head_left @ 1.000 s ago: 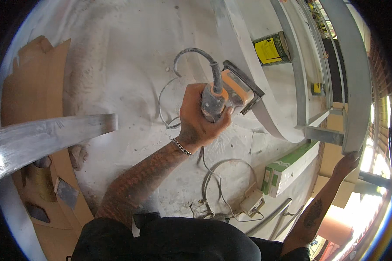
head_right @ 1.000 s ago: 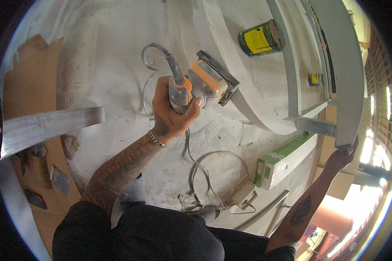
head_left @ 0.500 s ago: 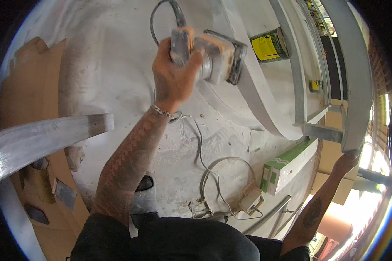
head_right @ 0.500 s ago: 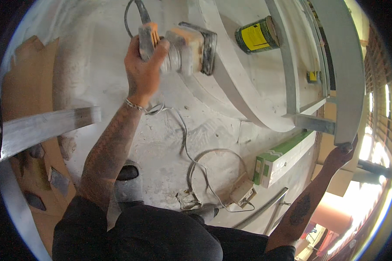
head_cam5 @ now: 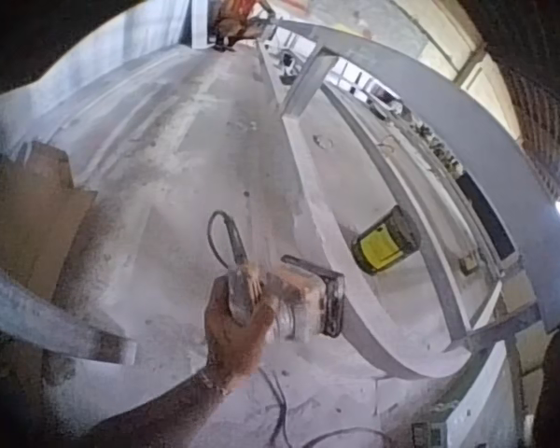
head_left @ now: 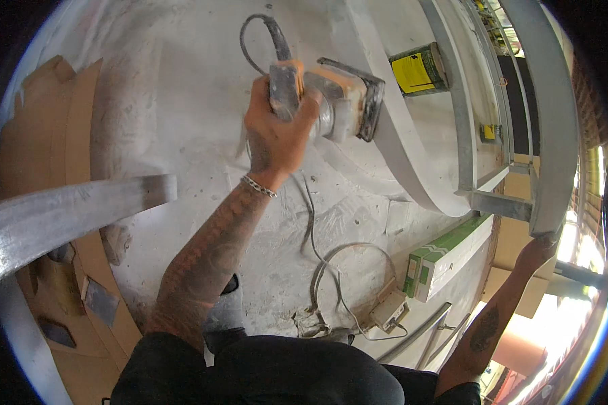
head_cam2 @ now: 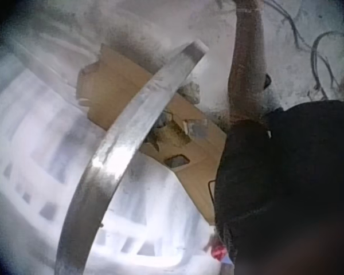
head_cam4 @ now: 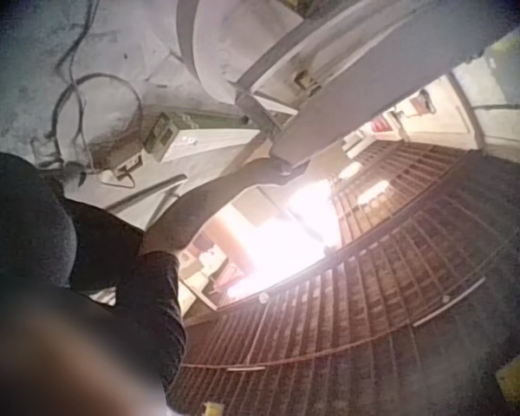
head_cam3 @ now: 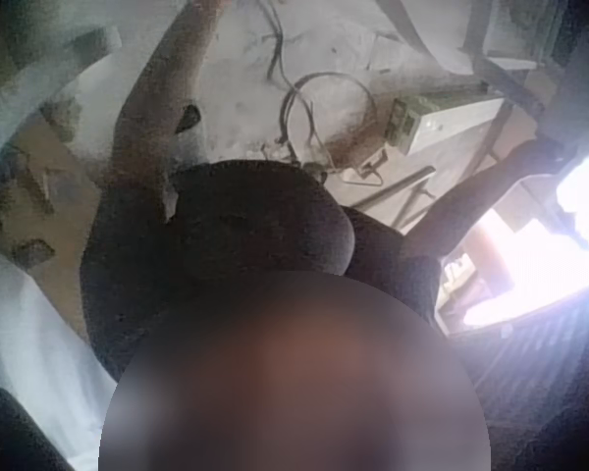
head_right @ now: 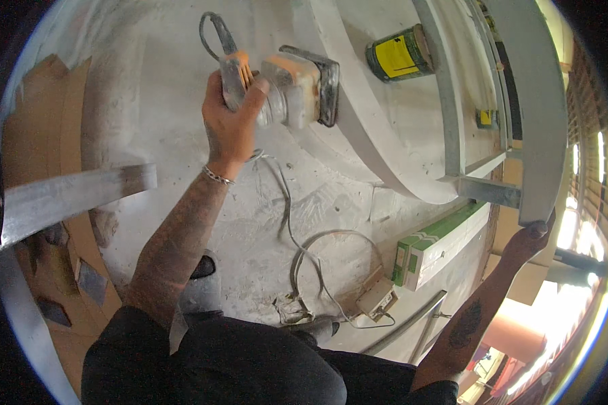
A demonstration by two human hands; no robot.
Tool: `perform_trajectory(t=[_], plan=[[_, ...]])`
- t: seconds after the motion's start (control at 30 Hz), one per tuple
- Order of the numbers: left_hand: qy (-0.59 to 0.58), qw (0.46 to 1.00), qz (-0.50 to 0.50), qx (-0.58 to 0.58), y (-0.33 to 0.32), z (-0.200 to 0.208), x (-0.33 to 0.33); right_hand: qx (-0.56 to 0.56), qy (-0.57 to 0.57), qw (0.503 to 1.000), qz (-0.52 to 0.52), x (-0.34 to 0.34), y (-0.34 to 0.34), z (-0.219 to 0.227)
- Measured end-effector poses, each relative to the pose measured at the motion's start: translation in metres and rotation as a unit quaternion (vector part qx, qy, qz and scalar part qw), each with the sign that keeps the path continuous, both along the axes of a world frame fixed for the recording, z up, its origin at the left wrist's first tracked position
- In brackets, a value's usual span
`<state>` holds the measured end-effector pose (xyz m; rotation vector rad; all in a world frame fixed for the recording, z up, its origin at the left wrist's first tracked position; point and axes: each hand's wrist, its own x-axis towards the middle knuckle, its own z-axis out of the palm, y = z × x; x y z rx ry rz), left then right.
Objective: The person sands the underside of a curved white furniture piece using a handheld power sander, moving the sander along the surface.
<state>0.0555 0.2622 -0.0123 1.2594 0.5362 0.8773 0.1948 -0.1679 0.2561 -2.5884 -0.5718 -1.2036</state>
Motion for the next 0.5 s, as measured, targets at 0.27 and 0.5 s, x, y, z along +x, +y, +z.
perform_trajectory(t=[0.27,0.5], plan=[[-0.030,0.998,-0.032,-0.034,-0.049,0.002,-0.018,0.012,0.043,0.999,0.022,0.012,-0.030,0.007],[0.003,1.000,-0.029,-0.008,-0.088,0.004,-0.035,-0.003,0.042,0.999,0.018,0.003,-0.003,0.003]])
